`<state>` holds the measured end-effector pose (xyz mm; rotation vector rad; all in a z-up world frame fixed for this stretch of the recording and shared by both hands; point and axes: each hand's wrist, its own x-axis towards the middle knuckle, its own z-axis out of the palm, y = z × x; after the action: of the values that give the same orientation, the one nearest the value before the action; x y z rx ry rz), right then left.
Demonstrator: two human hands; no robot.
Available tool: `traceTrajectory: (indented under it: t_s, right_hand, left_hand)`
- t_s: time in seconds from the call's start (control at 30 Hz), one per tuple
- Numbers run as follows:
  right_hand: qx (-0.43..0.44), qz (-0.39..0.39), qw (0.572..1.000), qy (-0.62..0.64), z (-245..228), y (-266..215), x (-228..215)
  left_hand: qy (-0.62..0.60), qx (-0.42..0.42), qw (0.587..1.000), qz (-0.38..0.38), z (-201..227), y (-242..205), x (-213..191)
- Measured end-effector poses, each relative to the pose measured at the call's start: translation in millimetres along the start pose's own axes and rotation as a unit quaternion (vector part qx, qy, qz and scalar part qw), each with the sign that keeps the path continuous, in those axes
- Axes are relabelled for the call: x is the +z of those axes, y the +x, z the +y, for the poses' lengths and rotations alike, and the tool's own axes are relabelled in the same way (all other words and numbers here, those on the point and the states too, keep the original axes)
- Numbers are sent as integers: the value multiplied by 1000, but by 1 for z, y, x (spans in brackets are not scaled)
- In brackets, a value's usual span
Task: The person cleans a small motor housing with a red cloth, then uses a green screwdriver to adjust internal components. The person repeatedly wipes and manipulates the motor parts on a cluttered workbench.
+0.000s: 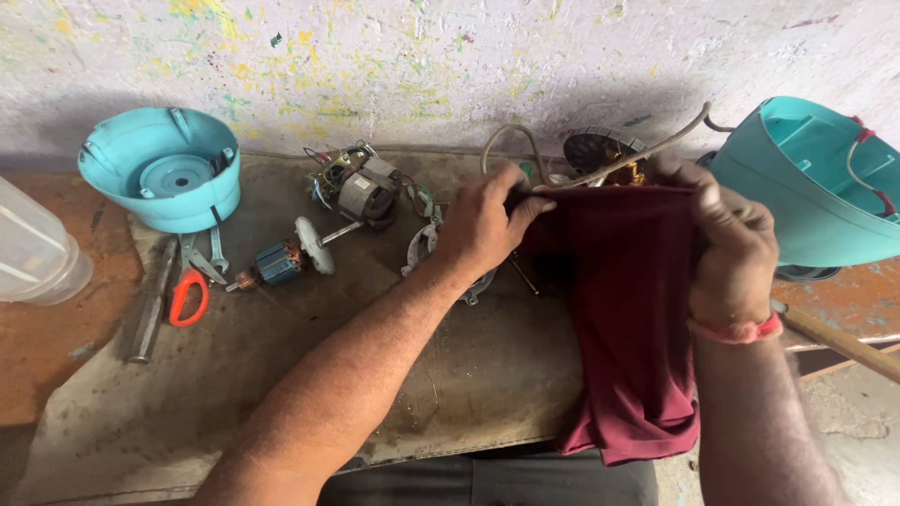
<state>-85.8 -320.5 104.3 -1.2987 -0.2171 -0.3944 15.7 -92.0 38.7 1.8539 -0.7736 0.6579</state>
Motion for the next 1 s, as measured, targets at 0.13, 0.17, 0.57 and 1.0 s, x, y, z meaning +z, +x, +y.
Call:
traceTrajectory:
  t_s: [0.13,0.17,0.57,1.0]
  right_hand:
    - [-22,-23,991,130,1,3,7]
    - [-32,-26,989,142,4,3,8]
    - [-243,-109,742,-615,68,-4,55]
    - [-224,-322,593,-703,106,-12,77]
  left_hand:
    - [22,36,995,-95,4,-8,10]
    - [20,55,991,-116,8,-11,16]
    - [39,-14,995,-88,-17,9,-41]
    - [190,-160,956,-153,-36,-14,-15]
